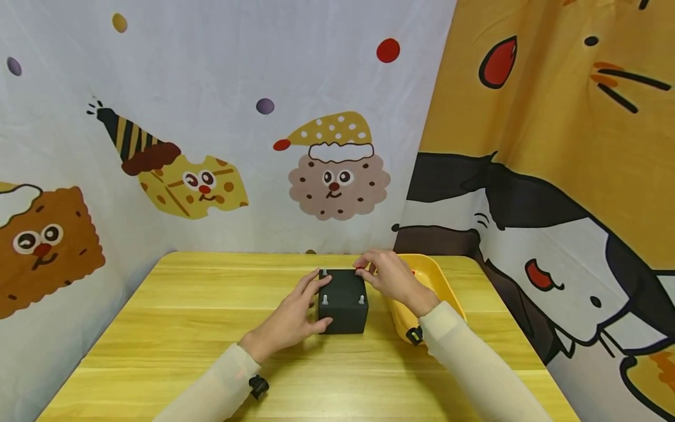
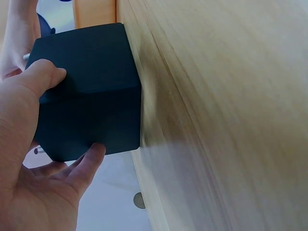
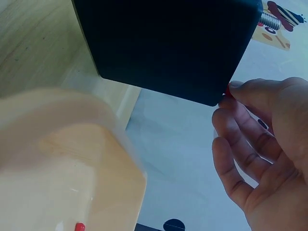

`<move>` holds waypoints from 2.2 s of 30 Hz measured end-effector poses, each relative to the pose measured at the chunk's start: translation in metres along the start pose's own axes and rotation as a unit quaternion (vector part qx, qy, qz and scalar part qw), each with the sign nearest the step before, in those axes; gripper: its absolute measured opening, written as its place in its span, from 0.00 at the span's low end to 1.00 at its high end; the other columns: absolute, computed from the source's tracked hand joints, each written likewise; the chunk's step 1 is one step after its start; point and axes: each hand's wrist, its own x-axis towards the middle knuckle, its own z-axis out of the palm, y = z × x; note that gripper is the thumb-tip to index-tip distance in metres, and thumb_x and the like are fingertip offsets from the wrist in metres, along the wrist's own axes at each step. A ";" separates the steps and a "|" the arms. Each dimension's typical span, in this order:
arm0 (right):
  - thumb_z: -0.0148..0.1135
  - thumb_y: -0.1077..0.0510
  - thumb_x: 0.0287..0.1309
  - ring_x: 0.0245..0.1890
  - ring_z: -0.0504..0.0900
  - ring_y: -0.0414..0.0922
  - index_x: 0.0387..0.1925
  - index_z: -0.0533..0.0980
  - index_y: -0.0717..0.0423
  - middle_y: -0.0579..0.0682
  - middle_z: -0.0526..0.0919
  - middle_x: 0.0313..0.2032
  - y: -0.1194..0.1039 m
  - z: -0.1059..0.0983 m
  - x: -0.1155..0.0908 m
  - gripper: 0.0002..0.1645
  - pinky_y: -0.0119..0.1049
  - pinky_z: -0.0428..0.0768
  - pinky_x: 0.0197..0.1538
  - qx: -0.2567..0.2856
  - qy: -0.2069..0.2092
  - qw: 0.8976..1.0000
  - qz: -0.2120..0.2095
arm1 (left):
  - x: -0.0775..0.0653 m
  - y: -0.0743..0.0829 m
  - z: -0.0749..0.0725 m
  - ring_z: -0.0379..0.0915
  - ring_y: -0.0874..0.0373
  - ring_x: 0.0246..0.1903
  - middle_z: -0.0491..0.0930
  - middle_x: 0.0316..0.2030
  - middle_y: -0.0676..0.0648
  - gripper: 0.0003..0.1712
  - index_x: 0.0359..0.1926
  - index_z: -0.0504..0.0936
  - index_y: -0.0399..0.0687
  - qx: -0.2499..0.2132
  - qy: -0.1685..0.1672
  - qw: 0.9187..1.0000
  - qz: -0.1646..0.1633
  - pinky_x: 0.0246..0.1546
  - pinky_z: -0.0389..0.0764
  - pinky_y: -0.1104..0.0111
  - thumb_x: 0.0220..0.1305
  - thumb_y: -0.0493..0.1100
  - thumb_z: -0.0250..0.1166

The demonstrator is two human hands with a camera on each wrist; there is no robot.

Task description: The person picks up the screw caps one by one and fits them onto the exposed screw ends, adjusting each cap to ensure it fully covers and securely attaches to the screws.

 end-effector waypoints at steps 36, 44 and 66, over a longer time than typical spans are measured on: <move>0.82 0.56 0.74 0.42 0.93 0.43 0.58 0.92 0.51 0.48 0.97 0.50 0.006 -0.002 -0.008 0.14 0.38 0.95 0.47 0.001 0.002 1.000 -0.006 | 0.000 0.002 -0.001 0.91 0.41 0.66 0.53 0.93 0.33 0.56 0.95 0.59 0.55 0.011 0.002 1.000 0.004 0.65 0.94 0.51 0.77 0.51 0.81; 0.82 0.55 0.75 0.48 0.94 0.48 0.59 0.93 0.50 0.49 0.97 0.54 0.005 -0.007 -0.009 0.15 0.45 0.97 0.53 0.004 -0.001 1.000 -0.001 | -0.001 0.001 -0.002 0.91 0.41 0.64 0.53 0.93 0.33 0.56 0.95 0.59 0.55 0.012 0.001 1.000 0.002 0.64 0.95 0.51 0.78 0.51 0.81; 0.84 0.57 0.72 0.50 0.93 0.50 0.57 0.93 0.50 0.48 0.93 0.53 0.016 -0.018 -0.022 0.15 0.48 0.96 0.53 -0.007 0.012 1.000 0.013 | -0.001 0.002 0.000 0.91 0.42 0.63 0.52 0.93 0.34 0.57 0.95 0.57 0.57 0.015 0.000 1.000 0.000 0.61 0.96 0.52 0.78 0.52 0.81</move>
